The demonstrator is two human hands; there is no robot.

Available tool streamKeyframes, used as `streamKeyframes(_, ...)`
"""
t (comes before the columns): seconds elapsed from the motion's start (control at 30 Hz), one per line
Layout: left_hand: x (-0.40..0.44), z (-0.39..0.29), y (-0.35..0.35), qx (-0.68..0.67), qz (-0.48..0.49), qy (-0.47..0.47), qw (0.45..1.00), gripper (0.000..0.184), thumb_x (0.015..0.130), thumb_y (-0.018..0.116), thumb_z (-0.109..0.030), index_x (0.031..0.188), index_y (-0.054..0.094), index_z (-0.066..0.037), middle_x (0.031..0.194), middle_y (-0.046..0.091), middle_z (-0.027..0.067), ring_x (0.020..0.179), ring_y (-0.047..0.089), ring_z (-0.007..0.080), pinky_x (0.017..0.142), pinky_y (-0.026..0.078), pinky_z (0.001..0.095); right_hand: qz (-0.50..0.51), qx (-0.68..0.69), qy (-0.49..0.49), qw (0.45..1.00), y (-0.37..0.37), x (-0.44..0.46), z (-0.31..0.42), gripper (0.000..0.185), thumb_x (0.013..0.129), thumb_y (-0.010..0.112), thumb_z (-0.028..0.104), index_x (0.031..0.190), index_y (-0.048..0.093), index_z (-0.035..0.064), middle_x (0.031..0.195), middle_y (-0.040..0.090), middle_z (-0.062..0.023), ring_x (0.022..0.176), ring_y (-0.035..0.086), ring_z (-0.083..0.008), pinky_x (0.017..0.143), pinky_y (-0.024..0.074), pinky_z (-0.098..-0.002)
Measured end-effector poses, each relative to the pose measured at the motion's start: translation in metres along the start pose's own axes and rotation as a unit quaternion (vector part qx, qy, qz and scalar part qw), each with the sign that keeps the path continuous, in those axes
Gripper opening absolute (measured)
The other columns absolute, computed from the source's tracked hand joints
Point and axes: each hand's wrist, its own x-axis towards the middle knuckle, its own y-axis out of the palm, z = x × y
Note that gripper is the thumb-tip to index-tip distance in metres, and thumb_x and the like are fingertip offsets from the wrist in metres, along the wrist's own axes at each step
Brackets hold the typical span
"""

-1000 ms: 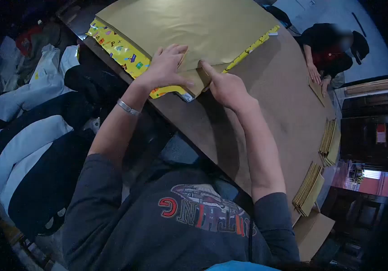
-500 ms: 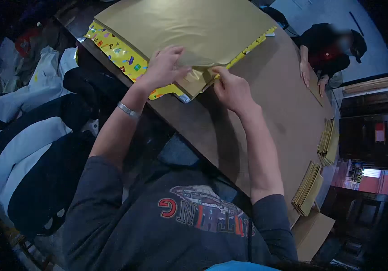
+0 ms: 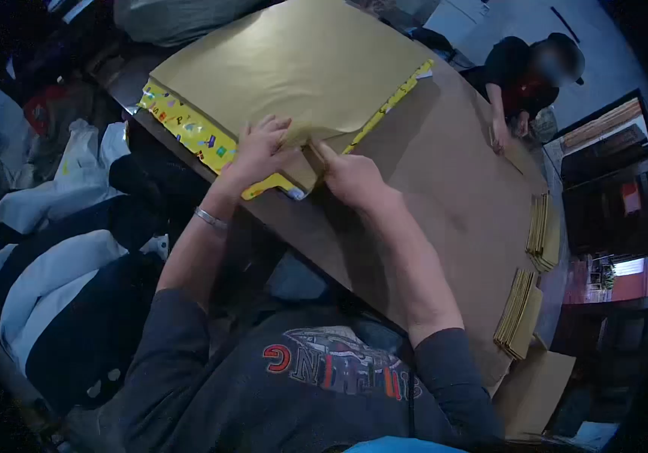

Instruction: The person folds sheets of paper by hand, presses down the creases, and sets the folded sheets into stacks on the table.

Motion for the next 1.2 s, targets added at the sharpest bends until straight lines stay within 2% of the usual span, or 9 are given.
streamKeyframes(0.33, 0.016, -0.065, -0.034, 0.074, -0.048, 0.123, 0.988, 0.037, 0.075, 0.056, -0.001, 0.106, 0.067, -0.016, 0.109, 0.067, 0.0010, 0.101, 0.063, 0.0241, 0.101, 0.035, 0.0582, -0.174, 0.269, 0.217, 0.922, 0.011, -0.031, -0.132, 0.041, 0.095, 0.052, 0.029, 0.129, 0.053, 0.0052, 0.089, 0.068, -0.0151, 0.078, 0.068, -0.0247, 0.068, 0.0537, -0.0374)
streamKeyframes(0.5, -0.015, -0.114, -0.021, 0.106, -0.007, 0.214, 0.971, 0.017, 0.079, 0.059, -0.014, 0.095, 0.062, -0.014, 0.094, 0.064, 0.0016, 0.097, 0.063, 0.0228, 0.095, 0.040, 0.0575, -0.152, 0.490, 0.382, 0.769, -0.016, -0.046, -0.146, 0.046, 0.098, 0.049, 0.042, 0.127, 0.051, 0.0065, 0.093, 0.067, -0.0135, 0.068, 0.065, -0.0171, 0.054, 0.0506, -0.0292)
streamKeyframes(0.7, -0.097, -0.185, 0.016, 0.078, 0.078, 0.236, 0.965, 0.020, 0.078, 0.059, -0.019, 0.096, 0.064, -0.014, 0.102, 0.063, 0.0017, 0.098, 0.062, 0.0202, 0.093, 0.040, 0.0573, -0.147, 0.466, 0.467, 0.737, -0.021, -0.070, -0.130, 0.050, 0.093, 0.055, 0.049, 0.099, 0.064, -0.0002, 0.080, 0.062, -0.0061, 0.064, 0.057, -0.0155, 0.054, 0.0439, -0.0324)
streamKeyframes(0.8, -0.113, -0.203, 0.011, 0.011, 0.145, 0.253, 0.957, 0.024, 0.080, 0.063, -0.024, 0.101, 0.064, -0.014, 0.104, 0.063, 0.0028, 0.100, 0.061, 0.0224, 0.092, 0.040, 0.0555, -0.227, 0.425, 0.455, 0.749, 0.015, -0.068, -0.154, 0.035, 0.088, 0.063, 0.035, 0.078, 0.061, 0.0018, 0.067, 0.053, -0.0013, 0.059, 0.044, -0.0103, 0.052, 0.0361, -0.0322)
streamKeyframes(0.9, -0.096, -0.192, -0.013, -0.149, 0.373, 0.302, 0.864, 0.059, 0.080, 0.071, -0.044, 0.128, 0.056, -0.013, 0.119, 0.061, 0.0109, 0.109, 0.059, 0.0304, 0.095, 0.041, 0.0498, -0.154, 0.409, 0.452, 0.777, 0.027, -0.077, -0.164, 0.030, 0.086, 0.065, 0.031, 0.076, 0.060, 0.0027, 0.067, 0.053, -0.0004, 0.058, 0.044, -0.0109, 0.052, 0.0380, -0.0329)
streamKeyframes(1.0, -0.024, -0.136, -0.054, -0.231, 0.389, 0.026, 0.891, 0.071, 0.082, 0.070, -0.048, 0.139, 0.048, -0.011, 0.135, 0.053, 0.0185, 0.123, 0.052, 0.0352, 0.102, 0.042, 0.0414, -0.187, 0.445, 0.431, 0.763, 0.049, -0.079, -0.180, 0.025, 0.086, 0.065, 0.025, 0.079, 0.061, 0.0011, 0.069, 0.056, -0.0017, 0.058, 0.050, -0.0131, 0.054, 0.0413, -0.0336)
streamKeyframes(1.07, 0.023, -0.060, -0.055, -0.041, 0.105, -0.067, 0.991, 0.061, 0.082, 0.071, -0.042, 0.129, 0.055, -0.006, 0.125, 0.058, 0.0183, 0.117, 0.055, 0.0340, 0.099, 0.045, 0.0401, -0.194, 0.476, 0.426, 0.745, 0.054, -0.081, -0.186, 0.024, 0.086, 0.064, 0.023, 0.080, 0.062, 0.0005, 0.069, 0.057, -0.0026, 0.060, 0.052, -0.0139, 0.055, 0.0425, -0.0338)
streamKeyframes(1.13, 0.061, 0.023, -0.062, 0.121, -0.045, -0.193, 0.973, 0.057, 0.084, 0.069, -0.041, 0.125, 0.057, -0.004, 0.121, 0.060, 0.0169, 0.114, 0.057, 0.0327, 0.098, 0.046, 0.0417, -0.203, 0.511, 0.390, 0.739, 0.053, -0.084, -0.184, 0.022, 0.086, 0.064, 0.021, 0.082, 0.062, 0.0001, 0.070, 0.059, -0.0044, 0.062, 0.055, -0.0152, 0.056, 0.0442, -0.0337)
streamKeyframes(1.2, 0.081, 0.081, -0.073, 0.087, 0.016, -0.333, 0.939, 0.061, 0.084, 0.069, -0.046, 0.127, 0.056, -0.005, 0.124, 0.060, 0.0169, 0.108, 0.061, 0.0315, 0.093, 0.050, 0.0414, -0.189, 0.496, 0.404, 0.745, 0.049, -0.085, -0.185, 0.024, 0.089, 0.061, 0.022, 0.087, 0.062, -0.0024, 0.076, 0.061, -0.0067, 0.067, 0.058, -0.0171, 0.060, 0.0462, -0.0352)
